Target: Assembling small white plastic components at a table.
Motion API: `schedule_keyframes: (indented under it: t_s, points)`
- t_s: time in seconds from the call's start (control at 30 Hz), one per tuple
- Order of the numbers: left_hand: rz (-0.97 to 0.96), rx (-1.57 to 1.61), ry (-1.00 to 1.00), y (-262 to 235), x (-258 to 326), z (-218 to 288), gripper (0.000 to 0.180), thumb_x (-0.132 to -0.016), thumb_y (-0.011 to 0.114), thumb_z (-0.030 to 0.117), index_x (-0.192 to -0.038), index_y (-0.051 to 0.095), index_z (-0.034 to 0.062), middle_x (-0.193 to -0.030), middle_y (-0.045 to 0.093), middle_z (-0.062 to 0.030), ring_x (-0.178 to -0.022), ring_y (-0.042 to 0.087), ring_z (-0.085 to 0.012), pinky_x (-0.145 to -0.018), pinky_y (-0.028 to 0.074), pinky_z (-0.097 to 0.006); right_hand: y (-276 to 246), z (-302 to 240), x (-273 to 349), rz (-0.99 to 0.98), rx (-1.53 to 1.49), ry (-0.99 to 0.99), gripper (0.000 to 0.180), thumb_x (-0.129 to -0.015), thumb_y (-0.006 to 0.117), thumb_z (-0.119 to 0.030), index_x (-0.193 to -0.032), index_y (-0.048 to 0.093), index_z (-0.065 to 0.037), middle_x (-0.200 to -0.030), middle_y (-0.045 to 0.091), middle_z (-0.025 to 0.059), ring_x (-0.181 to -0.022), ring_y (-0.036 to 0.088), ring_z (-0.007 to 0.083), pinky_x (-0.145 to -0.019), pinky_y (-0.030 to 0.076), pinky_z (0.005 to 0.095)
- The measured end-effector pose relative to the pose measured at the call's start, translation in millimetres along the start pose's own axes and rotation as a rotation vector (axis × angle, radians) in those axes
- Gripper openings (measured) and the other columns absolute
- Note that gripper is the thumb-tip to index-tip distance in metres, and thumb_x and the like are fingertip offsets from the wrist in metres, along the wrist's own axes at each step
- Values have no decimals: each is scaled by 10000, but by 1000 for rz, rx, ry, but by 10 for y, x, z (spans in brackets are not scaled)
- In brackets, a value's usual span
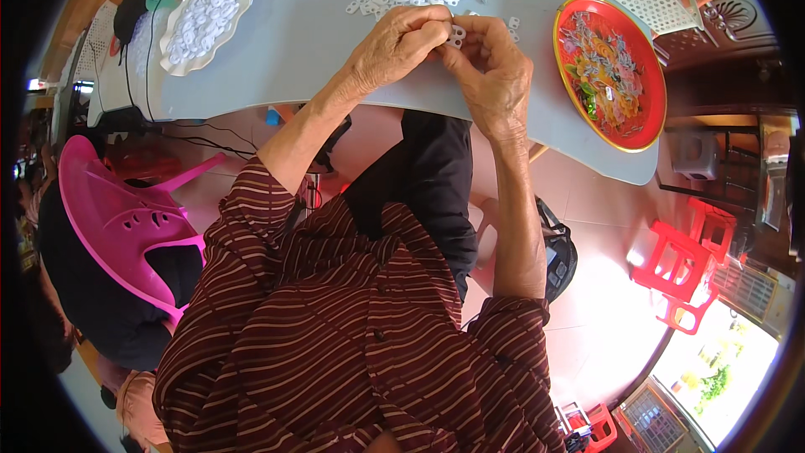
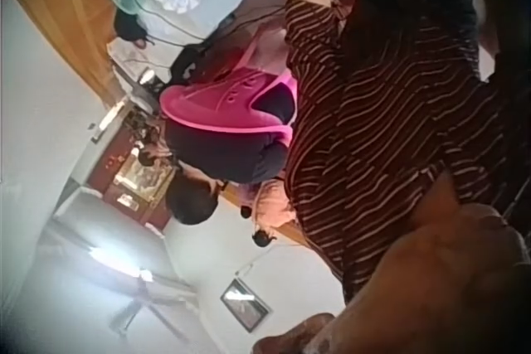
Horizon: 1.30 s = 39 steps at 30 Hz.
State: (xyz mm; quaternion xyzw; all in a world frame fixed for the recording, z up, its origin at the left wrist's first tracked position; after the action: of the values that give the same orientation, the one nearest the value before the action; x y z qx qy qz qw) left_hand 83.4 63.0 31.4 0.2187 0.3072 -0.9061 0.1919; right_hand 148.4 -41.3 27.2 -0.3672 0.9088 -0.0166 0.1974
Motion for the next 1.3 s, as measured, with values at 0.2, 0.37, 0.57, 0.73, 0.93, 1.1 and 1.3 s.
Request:
schedule_keyframes:
  t_s: [0.2, 0.37, 0.57, 0.73, 0.93, 1.1, 1.3]
  points:
    - [25, 139, -160, -7, 19, -21, 138, -867, 494, 126, -801, 533, 11, -665, 527, -52, -576, 475, -142, -536, 418, -274, 13, 95, -26, -71, -247, 57, 221, -804, 655, 6, -1008, 571, 14, -775, 660, 71, -721, 619, 109, -670, 505, 243]
    - [31, 168, -283, -25, 35, -25, 153, -872, 489, 146, -821, 549, 15, -660, 527, -48, -578, 479, -135, -552, 423, -270, -20, 97, -22, -71, -387, 111, 201, -838, 602, 43, -1032, 556, 17, -857, 629, 68, -774, 596, 100, -702, 486, 223]
    - [0, 105, -193, -11, 14, 2, 143, -864, 487, 141, -826, 543, 14, -643, 517, -46, -584, 475, -124, -552, 423, -267, -20, 123, -16, -89, -382, 129, 262, -830, 602, 57, -1078, 529, 13, -822, 582, 39, -735, 560, 82, -664, 465, 204]
    - [-15, 119, -130, 7, 10, 22, 137, -857, 481, 131, -824, 537, 10, -652, 518, -60, -584, 473, -156, -568, 429, -280, -27, 103, -5, -108, -342, 161, 282, -819, 615, 48, -1083, 524, 8, -807, 578, 36, -726, 553, 79, -641, 456, 203]
    - [37, 113, -137, -6, 6, 9, 161, -859, 486, 148, -819, 540, 2, -623, 504, -58, -569, 461, -149, -549, 414, -282, -21, 117, -5, -103, -364, 164, 280, -817, 619, 34, -1080, 527, 6, -793, 581, 36, -718, 550, 75, -636, 457, 205]
    - [27, 133, -253, -12, 18, -58, 187, -860, 496, 186, -824, 552, 11, -613, 504, -43, -557, 453, -131, -539, 405, -279, -57, 119, -10, -41, -333, 167, 251, -821, 623, 17, -1058, 540, 7, -789, 586, 34, -697, 555, 75, -633, 462, 204]
    - [19, 136, -314, -13, 16, -49, 196, -856, 493, 199, -822, 562, 19, -598, 497, -38, -547, 449, -124, -528, 399, -279, -64, 119, -6, -21, -350, 183, 236, -825, 622, 7, -1047, 542, 7, -784, 596, 37, -685, 558, 77, -623, 466, 205]
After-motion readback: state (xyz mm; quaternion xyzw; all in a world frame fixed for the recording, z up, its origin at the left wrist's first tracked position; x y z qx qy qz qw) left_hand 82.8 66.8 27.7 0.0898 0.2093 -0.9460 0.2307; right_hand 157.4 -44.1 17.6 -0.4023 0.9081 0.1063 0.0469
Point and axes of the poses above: each hand's wrist, its own x-axis away from the middle knuckle, its own y-axis out of the palm, z = x × y, the point moved 7 cm from there along -x, towards the middle knuckle
